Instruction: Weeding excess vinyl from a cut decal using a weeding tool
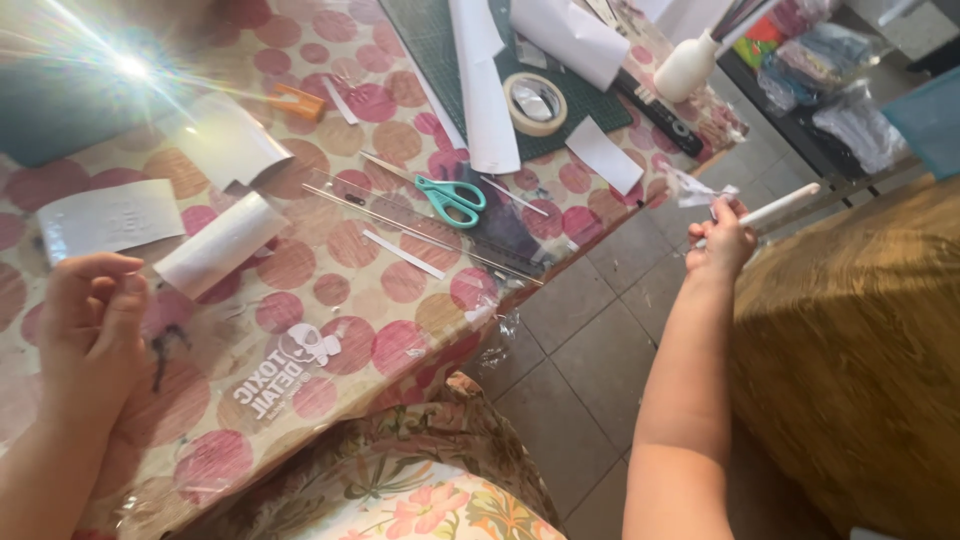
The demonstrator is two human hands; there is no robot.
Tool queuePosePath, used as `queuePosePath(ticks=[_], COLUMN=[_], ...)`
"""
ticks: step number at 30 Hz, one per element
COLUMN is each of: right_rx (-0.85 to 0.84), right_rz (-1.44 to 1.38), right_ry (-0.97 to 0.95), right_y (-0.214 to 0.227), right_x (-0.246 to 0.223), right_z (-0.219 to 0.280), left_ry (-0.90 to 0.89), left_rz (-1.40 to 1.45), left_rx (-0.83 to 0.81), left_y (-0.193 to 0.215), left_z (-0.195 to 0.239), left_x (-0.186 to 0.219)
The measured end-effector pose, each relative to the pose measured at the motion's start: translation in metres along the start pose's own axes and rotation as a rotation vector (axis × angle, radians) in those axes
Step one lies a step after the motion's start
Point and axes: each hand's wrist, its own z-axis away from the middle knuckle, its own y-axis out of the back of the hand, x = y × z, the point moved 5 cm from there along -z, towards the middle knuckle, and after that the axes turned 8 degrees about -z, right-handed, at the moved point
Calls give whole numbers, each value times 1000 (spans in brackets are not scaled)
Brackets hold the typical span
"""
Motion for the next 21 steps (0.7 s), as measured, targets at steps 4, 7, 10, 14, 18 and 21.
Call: queuePosePath(ticks=[4,7,10,14,18,21], right_rx=[-54,-195,-364,-685,-1075,-1236], right_rz=[-46,-14,-65,52,-52,-36], right_ry=[23,109,80,35,-156,-165], right_y=[-11,-33,-70,-111,-148,-180], right_x=[-19,-43,-73,-82,-65,-35], right_z=[17,55,130,214,299,360], left_ry=[-38,-72,-130,-216,-331,-349], left_rz=[59,43,32,138,145,174], left_rx=[-7,0,41,-7,-32,86], left_y=[2,5,9,11,15,12], left_z=[-2,5,7,7,9,12], left_x=[2,17,27,40,55,70])
